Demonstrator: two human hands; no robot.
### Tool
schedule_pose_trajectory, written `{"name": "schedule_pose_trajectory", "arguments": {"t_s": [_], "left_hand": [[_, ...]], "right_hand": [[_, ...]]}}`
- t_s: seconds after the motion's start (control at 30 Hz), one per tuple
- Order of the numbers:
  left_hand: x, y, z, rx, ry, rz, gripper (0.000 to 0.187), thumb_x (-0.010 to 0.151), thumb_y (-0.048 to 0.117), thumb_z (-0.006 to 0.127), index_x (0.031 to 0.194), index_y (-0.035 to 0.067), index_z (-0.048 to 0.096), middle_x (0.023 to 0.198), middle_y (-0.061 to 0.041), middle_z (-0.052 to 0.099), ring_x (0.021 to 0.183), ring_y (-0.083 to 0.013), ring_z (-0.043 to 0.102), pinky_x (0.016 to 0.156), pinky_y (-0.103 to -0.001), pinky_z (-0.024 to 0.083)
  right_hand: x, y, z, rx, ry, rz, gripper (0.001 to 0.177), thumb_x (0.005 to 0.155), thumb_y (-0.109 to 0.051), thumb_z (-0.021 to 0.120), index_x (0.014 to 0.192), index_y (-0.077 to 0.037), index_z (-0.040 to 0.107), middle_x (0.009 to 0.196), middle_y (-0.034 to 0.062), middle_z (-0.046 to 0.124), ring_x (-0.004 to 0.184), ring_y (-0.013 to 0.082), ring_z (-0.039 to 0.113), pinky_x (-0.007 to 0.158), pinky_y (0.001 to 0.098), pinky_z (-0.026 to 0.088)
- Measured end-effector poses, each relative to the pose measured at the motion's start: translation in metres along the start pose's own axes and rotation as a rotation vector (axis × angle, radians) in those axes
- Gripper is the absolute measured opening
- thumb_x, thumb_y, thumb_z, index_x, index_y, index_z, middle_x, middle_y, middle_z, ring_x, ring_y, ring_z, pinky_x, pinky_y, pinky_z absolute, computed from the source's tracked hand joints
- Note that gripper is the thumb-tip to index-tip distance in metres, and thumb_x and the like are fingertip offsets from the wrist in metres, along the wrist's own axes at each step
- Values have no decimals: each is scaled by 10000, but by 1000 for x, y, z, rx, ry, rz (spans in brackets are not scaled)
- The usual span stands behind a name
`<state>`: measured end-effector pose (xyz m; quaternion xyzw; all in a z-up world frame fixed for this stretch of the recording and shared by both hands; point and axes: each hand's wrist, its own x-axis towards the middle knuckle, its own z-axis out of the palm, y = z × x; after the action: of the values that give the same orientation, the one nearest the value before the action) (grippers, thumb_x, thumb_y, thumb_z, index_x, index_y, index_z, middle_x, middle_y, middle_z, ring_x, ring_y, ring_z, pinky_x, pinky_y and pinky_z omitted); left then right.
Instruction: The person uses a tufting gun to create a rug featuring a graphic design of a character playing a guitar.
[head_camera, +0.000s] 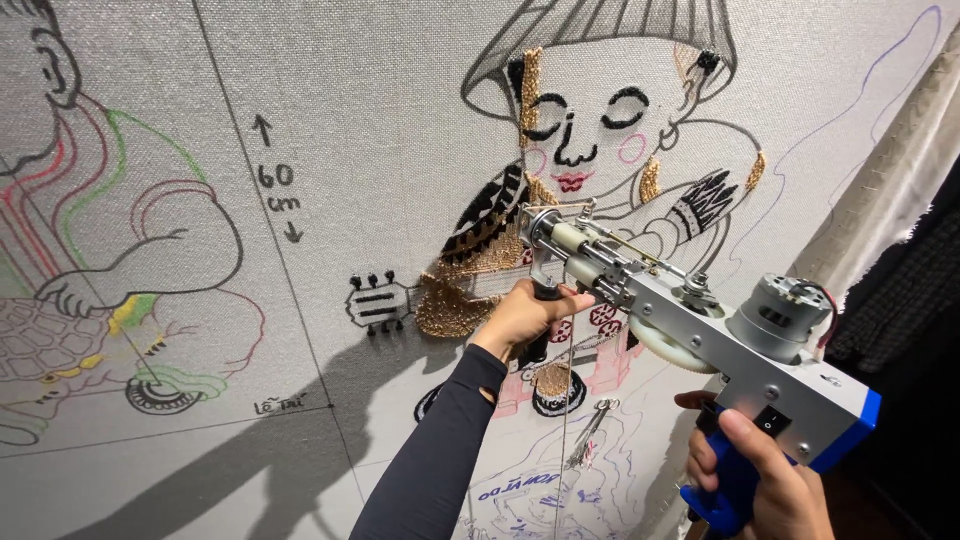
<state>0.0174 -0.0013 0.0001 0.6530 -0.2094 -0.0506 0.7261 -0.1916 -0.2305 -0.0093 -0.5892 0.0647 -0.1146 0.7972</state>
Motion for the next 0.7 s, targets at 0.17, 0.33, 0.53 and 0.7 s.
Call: {"name": "schedule_pose_trajectory", "arguments": {"t_s": [0.17,0.33,0.53,0.7], "left_hand": [[-1,2,1,67,-5,-2,228,784,253,865,872,60,780,707,26,685,532,-39,518,502,-206,416],[-2,-9,-2,49,25,26,238,779,255,881,837,59,759,707,42,664,539,-36,514,503,-212,407],[-4,-16,-7,-38,11,-3,248,766,226,895,784,85,692,742,36,669,551,-53,538,524,-225,446],[-4,-15,-7,-5,27,-3,217,754,228,887,787,85,726,729,36,671,535,-56,520,514,-230,432]], "right_hand": [[5,6,-9,75,-84,-5,580,905,-303,605,1248,165,594,639,116,495,536,174,473,502,316,400],[16,21,-14,104,-47,37,413,916,-258,615,1177,55,545,654,137,504,534,202,477,485,336,388],[17,23,-7,164,-148,-45,326,996,-196,667,1188,15,508,696,156,524,554,217,497,493,349,404],[8,7,12,80,-90,-20,385,906,-236,650,1114,85,616,623,125,510,505,183,468,468,315,376]]}}
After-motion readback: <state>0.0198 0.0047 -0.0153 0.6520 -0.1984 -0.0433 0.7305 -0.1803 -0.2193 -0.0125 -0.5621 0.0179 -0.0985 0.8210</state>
